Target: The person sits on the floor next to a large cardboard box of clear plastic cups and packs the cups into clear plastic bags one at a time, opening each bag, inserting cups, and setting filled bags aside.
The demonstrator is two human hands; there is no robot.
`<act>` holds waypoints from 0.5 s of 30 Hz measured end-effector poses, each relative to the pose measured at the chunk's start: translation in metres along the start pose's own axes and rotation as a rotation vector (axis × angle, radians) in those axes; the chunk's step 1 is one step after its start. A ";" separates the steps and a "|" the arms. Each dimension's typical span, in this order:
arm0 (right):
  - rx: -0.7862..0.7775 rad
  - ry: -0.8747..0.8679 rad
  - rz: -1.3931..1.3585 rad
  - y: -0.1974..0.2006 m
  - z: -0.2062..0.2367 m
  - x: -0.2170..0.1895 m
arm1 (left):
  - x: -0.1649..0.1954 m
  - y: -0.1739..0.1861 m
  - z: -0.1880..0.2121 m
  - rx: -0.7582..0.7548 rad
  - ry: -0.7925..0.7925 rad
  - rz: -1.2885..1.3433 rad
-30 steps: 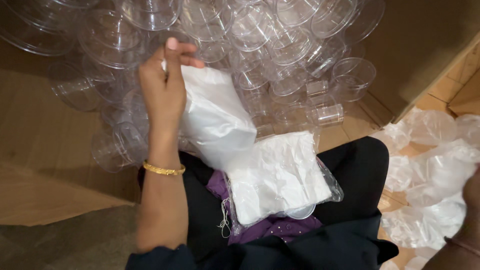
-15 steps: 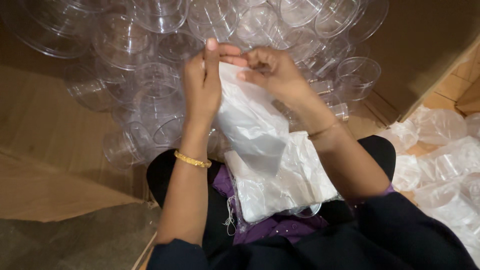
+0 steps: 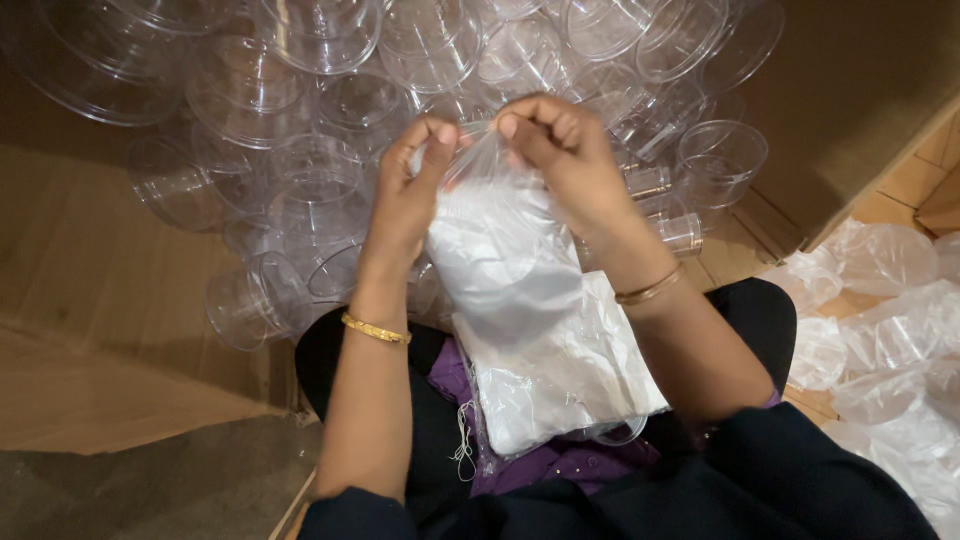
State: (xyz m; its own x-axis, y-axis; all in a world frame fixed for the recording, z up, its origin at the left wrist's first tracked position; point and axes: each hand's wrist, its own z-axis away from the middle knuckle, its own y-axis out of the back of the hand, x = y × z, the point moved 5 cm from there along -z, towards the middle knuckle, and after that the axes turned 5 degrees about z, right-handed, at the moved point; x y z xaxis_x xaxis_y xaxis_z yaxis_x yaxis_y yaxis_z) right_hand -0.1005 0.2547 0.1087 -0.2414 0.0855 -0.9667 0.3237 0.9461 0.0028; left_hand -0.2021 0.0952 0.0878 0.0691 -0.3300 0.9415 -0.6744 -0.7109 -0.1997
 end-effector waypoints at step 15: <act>-0.265 0.208 -0.621 0.055 -0.030 -0.030 | 0.041 0.034 -0.042 -0.195 -0.105 -0.160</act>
State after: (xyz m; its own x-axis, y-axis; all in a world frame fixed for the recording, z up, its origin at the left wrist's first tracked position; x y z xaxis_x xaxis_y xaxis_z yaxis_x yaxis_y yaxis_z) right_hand -0.1028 0.3134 0.1451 -0.4879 -0.4616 -0.7409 -0.1575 0.8813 -0.4455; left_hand -0.2529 0.0832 0.1313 0.2552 -0.2928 0.9215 -0.7766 -0.6298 0.0150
